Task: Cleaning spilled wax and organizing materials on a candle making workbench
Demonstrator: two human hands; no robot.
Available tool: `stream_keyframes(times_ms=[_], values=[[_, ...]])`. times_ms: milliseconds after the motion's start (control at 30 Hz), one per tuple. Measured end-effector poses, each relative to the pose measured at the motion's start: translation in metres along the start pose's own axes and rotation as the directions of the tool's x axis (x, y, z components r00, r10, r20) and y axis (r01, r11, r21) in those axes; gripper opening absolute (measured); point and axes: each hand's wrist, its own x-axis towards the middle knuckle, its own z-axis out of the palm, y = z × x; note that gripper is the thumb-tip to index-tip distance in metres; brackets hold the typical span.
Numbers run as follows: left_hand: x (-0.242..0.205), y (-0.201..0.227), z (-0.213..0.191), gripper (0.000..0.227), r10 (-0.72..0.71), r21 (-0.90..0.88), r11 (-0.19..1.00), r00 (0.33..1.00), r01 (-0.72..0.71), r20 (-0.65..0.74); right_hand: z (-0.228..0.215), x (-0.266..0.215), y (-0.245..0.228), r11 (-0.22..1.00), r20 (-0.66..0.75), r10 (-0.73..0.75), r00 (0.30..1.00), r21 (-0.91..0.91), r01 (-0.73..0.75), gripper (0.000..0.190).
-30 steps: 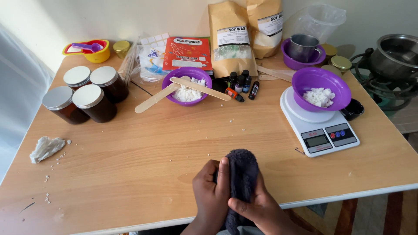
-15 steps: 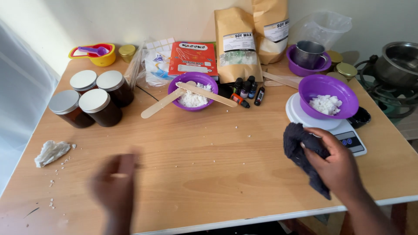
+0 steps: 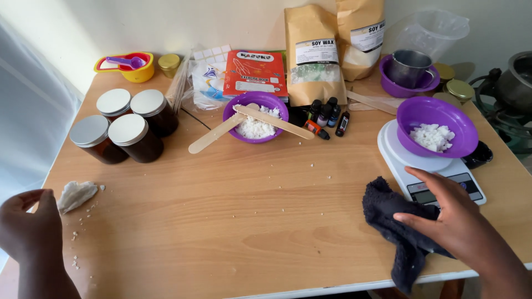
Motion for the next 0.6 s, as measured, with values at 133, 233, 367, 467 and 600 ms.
stream_keyframes(times_ms=[133,233,367,467,600], values=[[0.004,0.014,0.001,0.05,0.122,0.109,0.986,0.992,-0.125,0.031,0.001,-0.018,-0.038,0.986,0.117,0.053,0.992,0.15,-0.071,0.071],[0.004,0.006,0.006,0.023,-0.009,0.284,0.958,0.991,-0.028,0.13,0.01,-0.022,-0.045,0.921,0.129,-0.118,0.985,0.386,0.059,0.058],[-0.021,0.039,-0.001,0.01,0.144,-0.064,0.984,0.957,-0.166,-0.253,0.03,-0.028,-0.041,0.828,0.203,-0.305,0.931,0.54,0.154,0.037],[-0.057,0.109,-0.013,0.007,-0.041,-0.341,0.939,0.971,-0.043,-0.235,0.051,-0.028,-0.049,0.736,0.303,-0.298,0.905,0.677,0.015,0.03],[-0.119,0.183,0.008,0.017,-0.284,-0.788,0.44,0.899,0.431,0.333,0.075,-0.037,-0.08,0.671,0.391,-0.313,0.866,0.736,-0.09,0.03]])
